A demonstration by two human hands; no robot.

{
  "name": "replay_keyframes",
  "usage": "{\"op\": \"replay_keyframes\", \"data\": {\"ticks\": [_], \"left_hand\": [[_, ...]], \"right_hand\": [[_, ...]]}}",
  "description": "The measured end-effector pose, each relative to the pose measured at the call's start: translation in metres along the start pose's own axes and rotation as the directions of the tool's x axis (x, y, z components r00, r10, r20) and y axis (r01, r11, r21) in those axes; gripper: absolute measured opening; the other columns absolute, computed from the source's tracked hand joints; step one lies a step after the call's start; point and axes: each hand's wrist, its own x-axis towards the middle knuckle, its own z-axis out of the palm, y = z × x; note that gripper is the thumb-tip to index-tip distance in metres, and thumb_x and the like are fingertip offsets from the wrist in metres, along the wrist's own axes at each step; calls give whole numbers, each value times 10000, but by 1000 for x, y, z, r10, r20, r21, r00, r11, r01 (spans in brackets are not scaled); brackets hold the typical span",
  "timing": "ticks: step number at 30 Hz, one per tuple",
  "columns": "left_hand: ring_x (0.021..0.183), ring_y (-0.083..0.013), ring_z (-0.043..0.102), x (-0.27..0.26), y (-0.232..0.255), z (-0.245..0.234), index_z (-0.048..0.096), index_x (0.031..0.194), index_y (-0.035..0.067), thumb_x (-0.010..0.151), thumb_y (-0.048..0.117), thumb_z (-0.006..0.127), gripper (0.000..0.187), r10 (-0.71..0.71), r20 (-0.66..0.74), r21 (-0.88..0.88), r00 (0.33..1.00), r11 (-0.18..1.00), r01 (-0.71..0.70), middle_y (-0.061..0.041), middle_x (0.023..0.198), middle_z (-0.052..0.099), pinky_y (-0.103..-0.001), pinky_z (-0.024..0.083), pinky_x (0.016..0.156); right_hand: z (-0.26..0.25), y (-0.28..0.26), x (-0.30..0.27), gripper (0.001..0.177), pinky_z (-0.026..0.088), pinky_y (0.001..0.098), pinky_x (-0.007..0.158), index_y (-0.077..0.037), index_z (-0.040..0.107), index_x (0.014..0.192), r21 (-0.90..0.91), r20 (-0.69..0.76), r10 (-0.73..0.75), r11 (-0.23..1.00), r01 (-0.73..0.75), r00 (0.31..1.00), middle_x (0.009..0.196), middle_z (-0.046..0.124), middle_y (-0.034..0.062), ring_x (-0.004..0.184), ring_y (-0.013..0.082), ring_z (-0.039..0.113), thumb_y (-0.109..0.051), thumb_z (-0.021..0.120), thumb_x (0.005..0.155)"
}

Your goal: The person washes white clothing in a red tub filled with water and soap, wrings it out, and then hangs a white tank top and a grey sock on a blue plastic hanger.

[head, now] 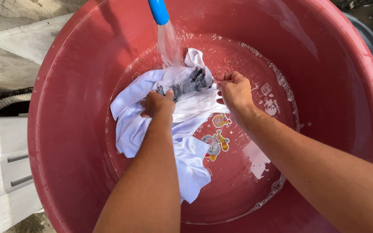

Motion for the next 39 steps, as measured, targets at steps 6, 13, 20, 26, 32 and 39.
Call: {"op": "replay_keyframes", "data": {"ticks": [6, 13, 20, 26, 32, 39], "left_hand": [[1332, -382, 395, -4, -5, -10, 640, 1279, 259, 800, 484, 858, 573, -277, 67, -133, 959, 950, 283, -214, 1450, 393, -505, 420, 1016], [1165, -278, 573, -19, -13, -28, 777, 899, 65, 665, 273, 935, 350, 133, -120, -171, 984, 973, -152, -86, 996, 750, -455, 447, 956], [666, -135, 695, -49, 9, -62, 732, 823, 9, 602, 68, 870, 268, 593, -288, -508, 752, 570, -645, -48, 735, 741, -283, 558, 623], [722, -123, 665, -55, 29, -88, 752, 933, 26, 654, 72, 855, 300, 724, 107, -856, 681, 415, -308, -49, 834, 728, -289, 550, 640], [876, -130, 684, -55, 48, -60, 700, 1111, 61, 746, 188, 860, 419, 582, -10, -942, 813, 266, -202, -45, 992, 694, -283, 571, 739], [828, -183, 699, 5, 82, -32, 732, 1119, 60, 824, 298, 785, 383, 526, -32, -967, 850, 200, -160, -87, 980, 749, -378, 587, 713]], "right_hand": [[12, -18, 1, 113, 566, 343, 741, -92, 620, 1045, -78, 37, -72, 994, 74, 997, 983, 676, 28, 884, 136, 642, -93, 536, 970], [11, -22, -19, 287, 546, 328, 889, -75, 645, 1129, -388, 104, -374, 838, 384, 921, 1114, 645, 99, 981, 185, 655, -17, 652, 848], [24, -25, -26, 1156, 352, 488, 1145, -65, 364, 1489, -446, 517, -637, 370, 815, 572, 1545, 354, 191, 1365, 414, 356, -139, 954, 498], [29, -39, -3, 978, 76, 636, 1136, -107, 474, 1348, -329, 697, -543, 337, 882, 467, 1232, 696, 113, 1266, 325, 589, -257, 1033, 559], [40, -45, 5, 619, 534, 362, 968, -77, 576, 1241, -299, 612, -466, 612, 733, 639, 1100, 725, 114, 1062, 279, 714, -170, 837, 687], [39, -40, 24, 1224, 444, 420, 1161, -13, 50, 1548, 21, 674, -634, 530, 848, 380, 1431, 496, 277, 1382, 394, 516, -105, 915, 687]]}}
